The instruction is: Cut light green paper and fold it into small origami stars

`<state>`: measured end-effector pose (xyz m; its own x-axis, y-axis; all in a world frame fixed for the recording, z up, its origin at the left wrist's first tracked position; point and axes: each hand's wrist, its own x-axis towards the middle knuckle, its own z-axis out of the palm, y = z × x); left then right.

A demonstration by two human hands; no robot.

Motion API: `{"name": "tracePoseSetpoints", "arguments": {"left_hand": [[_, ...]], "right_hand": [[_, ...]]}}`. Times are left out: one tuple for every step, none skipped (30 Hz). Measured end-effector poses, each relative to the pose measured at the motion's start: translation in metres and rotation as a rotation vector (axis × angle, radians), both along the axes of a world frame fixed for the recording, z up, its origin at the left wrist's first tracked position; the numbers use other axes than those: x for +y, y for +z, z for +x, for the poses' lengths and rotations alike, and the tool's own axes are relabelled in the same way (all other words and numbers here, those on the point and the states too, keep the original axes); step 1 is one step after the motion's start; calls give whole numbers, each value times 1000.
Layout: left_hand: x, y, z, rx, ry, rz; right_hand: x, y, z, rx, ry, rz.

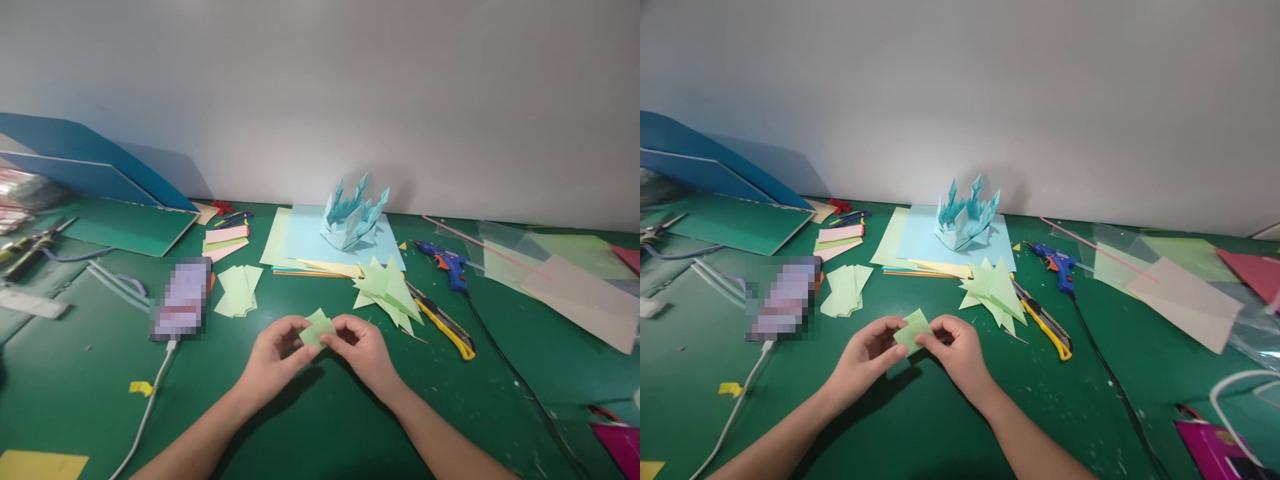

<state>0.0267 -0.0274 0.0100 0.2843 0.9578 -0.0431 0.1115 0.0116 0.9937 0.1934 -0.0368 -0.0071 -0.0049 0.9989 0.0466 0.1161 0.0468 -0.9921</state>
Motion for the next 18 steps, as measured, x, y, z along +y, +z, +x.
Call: {"name": "tracePoseSetpoints", "arguments": {"left_hand": [[0,-2,0,47,35,20],[1,-4,1,93,55,26],[1,-6,1,121,67,35],[2,-8,2,134,77,44],[2,-9,2,128,80,51],[2,-9,2,110,82,60],[2,-9,2,92,86,66],[2,-9,2,78,88,67],[2,-8,2,75,87,65],[2,-7,2,84,80,62],[1,-6,2,103,70,59],[1,-5,2,129,61,61],[1,-5,3,153,51,66],[1,-4,3,175,41,73],[1,-4,3,193,30,81],[1,-4,3,206,20,88],[1,-5,2,216,11,97],[0,-6,2,225,2,104]], "right_hand": [[0,0,-1,-10,9,0],[-1,0,-1,-16,18,1],[-1,-1,-1,-16,23,5],[-1,-1,-2,-9,27,9],[-1,-2,-2,5,30,11],[-1,-2,-2,24,37,9],[-1,-2,-1,46,47,3],[-1,-2,-1,67,58,-2],[-1,-2,-1,81,68,-5],[-1,-2,0,84,72,-6],[-1,-1,0,77,70,-4],[-1,0,1,62,62,-1],[-1,0,1,45,55,3],[-2,1,1,30,49,4],[-2,1,1,19,44,6],[-2,1,1,12,39,8],[-2,1,1,9,36,11],[-2,1,1,8,32,14]]}}
